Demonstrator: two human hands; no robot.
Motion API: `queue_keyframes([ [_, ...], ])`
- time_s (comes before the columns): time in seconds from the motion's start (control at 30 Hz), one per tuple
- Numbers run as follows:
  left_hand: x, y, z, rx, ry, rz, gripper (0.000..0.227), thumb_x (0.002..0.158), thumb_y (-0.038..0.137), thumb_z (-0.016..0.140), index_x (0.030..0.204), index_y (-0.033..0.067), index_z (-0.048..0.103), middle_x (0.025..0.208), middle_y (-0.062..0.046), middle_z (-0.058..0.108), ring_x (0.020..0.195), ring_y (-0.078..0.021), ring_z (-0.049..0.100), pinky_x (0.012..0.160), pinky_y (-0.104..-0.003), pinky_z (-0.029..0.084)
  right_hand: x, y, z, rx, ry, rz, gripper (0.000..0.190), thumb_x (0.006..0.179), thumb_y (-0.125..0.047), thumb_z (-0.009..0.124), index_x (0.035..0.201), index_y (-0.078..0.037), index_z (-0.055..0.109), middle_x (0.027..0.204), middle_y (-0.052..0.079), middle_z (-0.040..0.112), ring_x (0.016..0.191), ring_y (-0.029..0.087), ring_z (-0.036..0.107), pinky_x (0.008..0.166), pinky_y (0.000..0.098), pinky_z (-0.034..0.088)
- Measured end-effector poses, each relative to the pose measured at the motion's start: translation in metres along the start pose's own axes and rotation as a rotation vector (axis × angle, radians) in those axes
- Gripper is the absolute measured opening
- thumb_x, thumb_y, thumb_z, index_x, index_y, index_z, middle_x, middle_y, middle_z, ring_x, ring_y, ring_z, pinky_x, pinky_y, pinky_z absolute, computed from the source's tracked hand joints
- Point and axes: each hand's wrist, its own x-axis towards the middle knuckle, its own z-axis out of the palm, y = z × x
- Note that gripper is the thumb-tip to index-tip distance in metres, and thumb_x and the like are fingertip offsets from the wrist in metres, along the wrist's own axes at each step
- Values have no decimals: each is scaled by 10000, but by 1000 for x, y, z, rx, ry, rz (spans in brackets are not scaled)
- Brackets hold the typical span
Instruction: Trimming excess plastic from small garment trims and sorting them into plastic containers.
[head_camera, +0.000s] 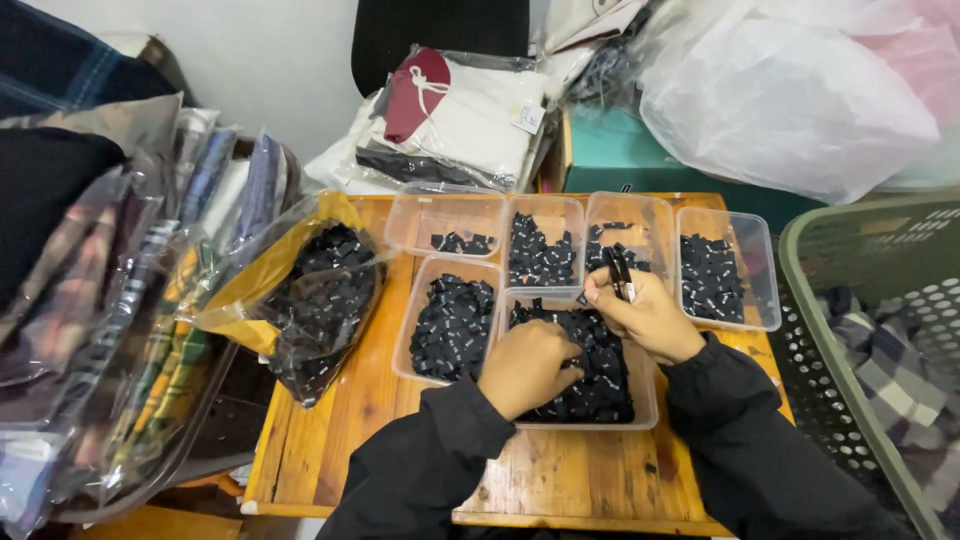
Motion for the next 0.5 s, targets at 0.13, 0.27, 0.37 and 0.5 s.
queue_keyframes([
  [0.13,-1,-2,9,174,-42,48,136,623,131,706,734,56,680,737,-107,630,693,-245,591,659,-308,483,1,1,-1,8,6,1,62,783,5,577,838,29,561,431,-14,384,309,41,332,285,167,277],
  [0.27,-3,-7,18,124,12,114,46,643,58,666,678,88,668,643,-61,613,625,-233,567,586,-284,461,2,4,-2,59,7,32,49,768,41,568,814,49,554,419,-18,349,303,22,286,262,151,222],
  [0.37,-7,-5,16,103,69,119,70,658,37,638,640,101,660,596,-50,615,602,-235,562,570,-283,457,3,4,0,74,-1,41,44,757,43,576,797,49,558,404,-22,341,296,19,277,262,147,203],
  [0.5,-6,-4,26,122,101,107,90,659,65,629,606,132,656,553,-29,607,579,-207,565,548,-272,463,1,-1,3,34,-14,26,48,752,41,582,794,53,563,381,-16,333,282,22,269,260,150,187],
])
